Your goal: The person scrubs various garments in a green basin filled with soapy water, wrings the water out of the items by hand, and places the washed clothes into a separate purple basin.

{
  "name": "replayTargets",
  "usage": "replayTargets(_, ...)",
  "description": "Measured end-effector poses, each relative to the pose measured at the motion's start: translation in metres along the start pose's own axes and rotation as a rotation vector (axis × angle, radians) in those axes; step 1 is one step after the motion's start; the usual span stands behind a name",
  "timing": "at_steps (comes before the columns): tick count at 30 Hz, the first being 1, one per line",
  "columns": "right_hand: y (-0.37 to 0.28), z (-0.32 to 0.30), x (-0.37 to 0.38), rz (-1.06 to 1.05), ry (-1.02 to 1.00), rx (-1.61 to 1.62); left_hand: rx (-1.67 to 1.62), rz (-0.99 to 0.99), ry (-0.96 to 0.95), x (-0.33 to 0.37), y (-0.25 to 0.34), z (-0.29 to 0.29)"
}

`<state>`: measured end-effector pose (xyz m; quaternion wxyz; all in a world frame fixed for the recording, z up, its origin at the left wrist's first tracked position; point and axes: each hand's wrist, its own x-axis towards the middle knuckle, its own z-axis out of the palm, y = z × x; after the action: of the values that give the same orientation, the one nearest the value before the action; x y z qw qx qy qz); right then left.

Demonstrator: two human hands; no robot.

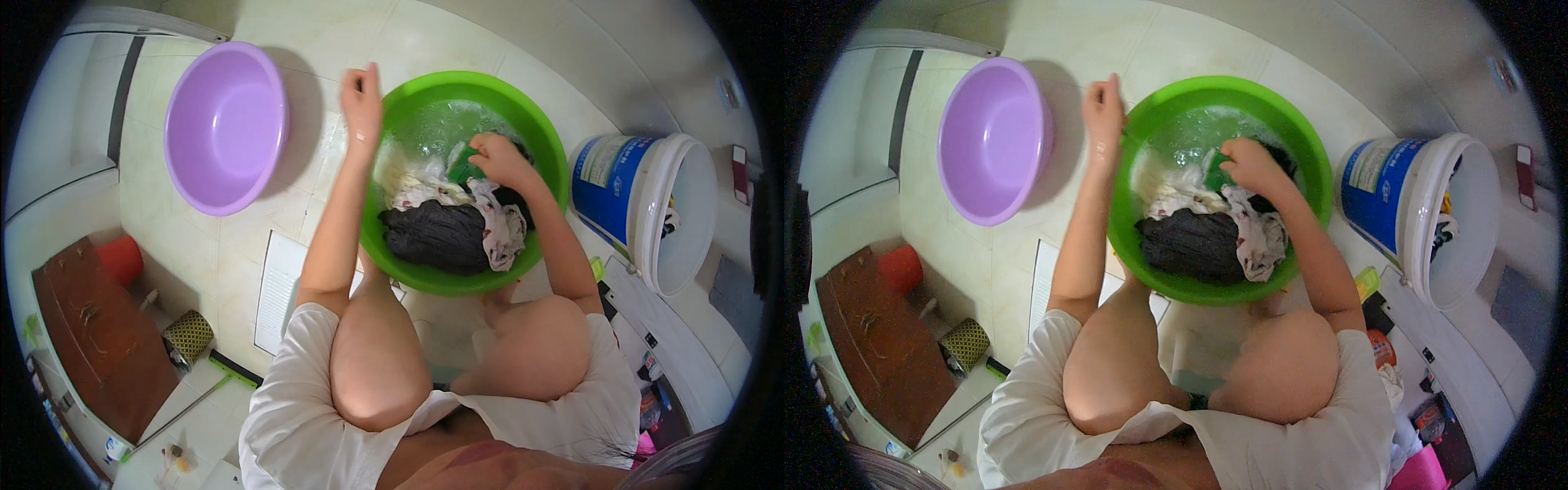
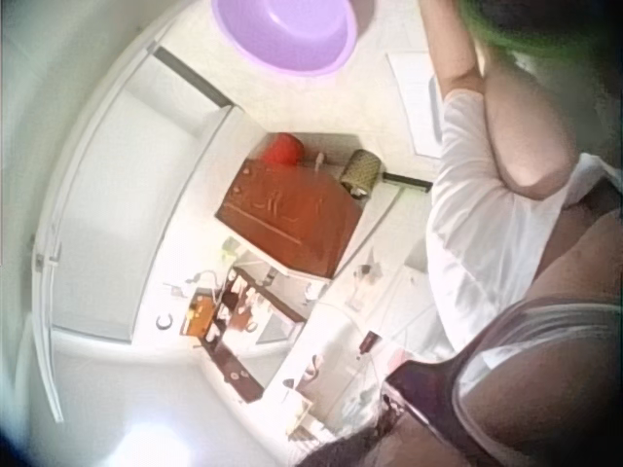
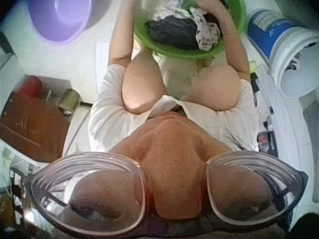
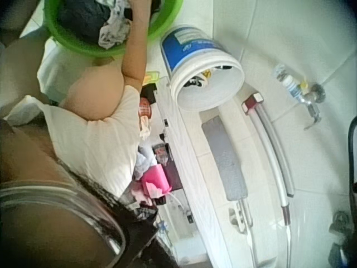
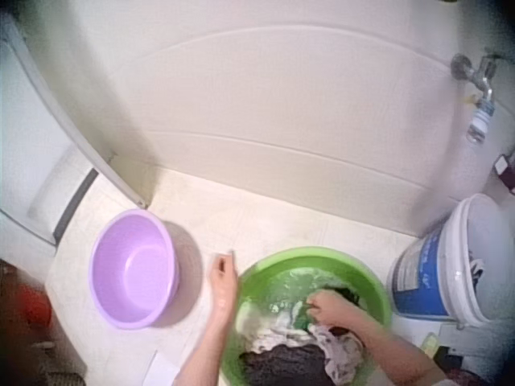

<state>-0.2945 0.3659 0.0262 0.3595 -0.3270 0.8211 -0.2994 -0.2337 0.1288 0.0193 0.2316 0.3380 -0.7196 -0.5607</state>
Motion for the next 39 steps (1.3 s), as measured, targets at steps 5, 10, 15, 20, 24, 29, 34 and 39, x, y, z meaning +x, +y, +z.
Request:
replayTargets(5,0.007,-0.011,0.012,-0.069,0.147,0.161,0.77,0.26,0.404,0.085,-0.046,-0.117)
replayTargets(10,0.029,0.001,0.026,-0.11,0.188,0.5,0.312,-0.458,0.099,0.103,-0.085,-0.149)
replayTargets(15,0.034,0.004,0.037,0.087,-0.007,1.011,0.262,-0.235,-0.098,0.102,-0.091,-0.068)
replayTargets(20,0.041,0.017,0.053,0.321,0.018,0.369,0.526,-0.015,-0.029,0.114,-0.087,-0.033)
replayTargets(24,0.074,0.042,0.065,0.109,0.348,-0.548,0.814,0.355,0.177,0.089,-0.066,0.002)
replayTargets(29,0.07,0.056,0.082,0.138,-0.044,-0.438,0.281,0.031,-0.372,-0.017,-0.001,0.011)
replayTargets(34,0.072,0.065,0.086,0.012,0.221,0.149,-0.156,-1.025,-0.682,-0.084,-0.053,0.056)
replayTargets(39,-0.023,0.084,0.036,-0.121,0.072,0.66,-0.67,-1.211,-0.272,-0.079,-0.072,0.057)
